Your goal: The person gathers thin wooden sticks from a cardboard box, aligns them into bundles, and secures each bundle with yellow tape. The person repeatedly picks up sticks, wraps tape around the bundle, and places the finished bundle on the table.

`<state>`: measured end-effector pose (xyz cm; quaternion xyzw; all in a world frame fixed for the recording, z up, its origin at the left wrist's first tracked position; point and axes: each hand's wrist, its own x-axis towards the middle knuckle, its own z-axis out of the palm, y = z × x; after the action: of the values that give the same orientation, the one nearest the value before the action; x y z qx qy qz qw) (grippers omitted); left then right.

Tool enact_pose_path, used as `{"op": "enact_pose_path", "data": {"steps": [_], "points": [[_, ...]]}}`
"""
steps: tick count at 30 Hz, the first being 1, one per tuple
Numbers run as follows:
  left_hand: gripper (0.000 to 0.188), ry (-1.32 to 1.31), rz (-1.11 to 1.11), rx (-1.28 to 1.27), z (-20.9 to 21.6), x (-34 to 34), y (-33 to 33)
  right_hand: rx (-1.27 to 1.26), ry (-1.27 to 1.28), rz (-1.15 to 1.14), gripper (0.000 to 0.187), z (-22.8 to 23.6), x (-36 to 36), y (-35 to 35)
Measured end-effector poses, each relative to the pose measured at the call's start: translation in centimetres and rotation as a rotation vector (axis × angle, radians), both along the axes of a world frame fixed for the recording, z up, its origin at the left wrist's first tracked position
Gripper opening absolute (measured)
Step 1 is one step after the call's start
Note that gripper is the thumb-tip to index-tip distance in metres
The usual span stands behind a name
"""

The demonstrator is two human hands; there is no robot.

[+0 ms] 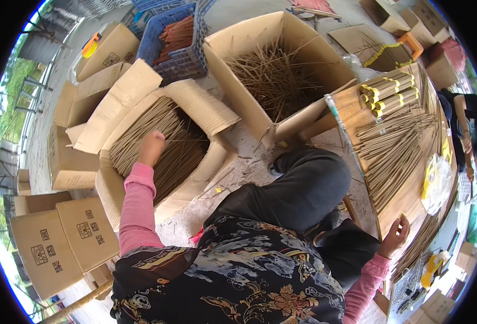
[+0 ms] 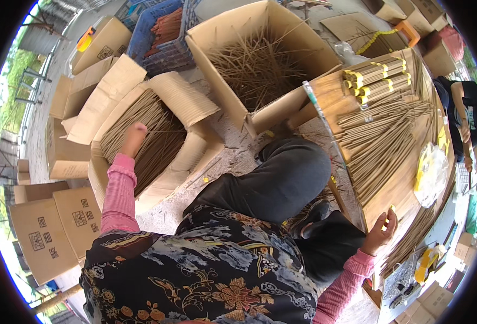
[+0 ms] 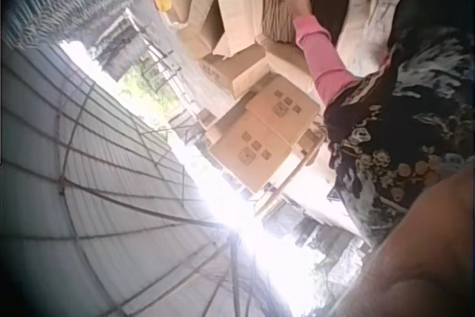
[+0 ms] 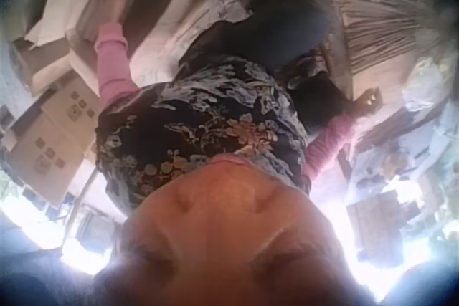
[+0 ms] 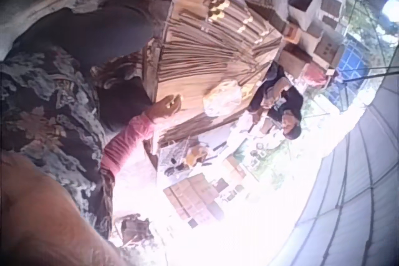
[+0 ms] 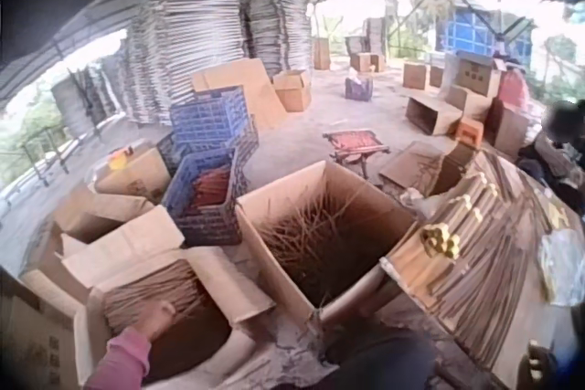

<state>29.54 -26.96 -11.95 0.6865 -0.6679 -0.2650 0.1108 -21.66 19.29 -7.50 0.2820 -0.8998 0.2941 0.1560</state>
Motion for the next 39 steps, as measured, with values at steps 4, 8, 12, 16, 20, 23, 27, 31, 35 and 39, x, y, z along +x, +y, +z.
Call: {"op": "enact_pose_path", "data": {"steps": [4,8,12,16,20,23,27,31,35,39], "points": [[0.02,-0.295,-0.272,0.107,-3.7,3.4,2.6,-0.011,0.011,0.051,0.023,0.0,0.1,-0.5],[0.029,-0.427,-0.274,0.324,-4.6,3.2,4.5,-0.091,-0.121,0.081,0.019,0.7,0.8,-1.4],[0.041,-0.487,-0.309,0.251,-7.4,5.0,5.5,-0.062,-0.131,0.143,0.017,1.8,2.0,-2.4],[0.042,-0.46,-0.344,0.295,-7.7,5.3,5.5,-0.038,-0.119,0.164,0.016,2.3,3.0,-2.3],[0.04,-0.413,-0.304,0.357,-8.7,6.0,5.2,-0.023,-0.084,0.199,0.015,2.2,3.6,-1.9],[0.04,-0.381,-0.322,0.421,-10.2,6.8,4.6,-0.044,-0.137,0.225,0.015,2.4,4.4,-2.0],[0.043,-0.351,-0.303,0.431,-8.2,5.1,5.2,-0.038,-0.197,0.234,0.016,2.1,4.9,-1.4],[0.049,-0.277,-0.345,0.422,-7.8,5.1,5.0,-0.054,-0.192,0.245,0.016,2.1,5.4,-1.1],[0.054,-0.262,-0.397,0.488,-8.6,5.5,4.5,-0.087,-0.205,0.244,0.015,2.1,5.8,-0.8],[0.051,-0.288,-0.399,0.414,-9.1,5.9,4.6,-0.09,-0.209,0.235,0.015,2.2,5.9,-0.6]]}}
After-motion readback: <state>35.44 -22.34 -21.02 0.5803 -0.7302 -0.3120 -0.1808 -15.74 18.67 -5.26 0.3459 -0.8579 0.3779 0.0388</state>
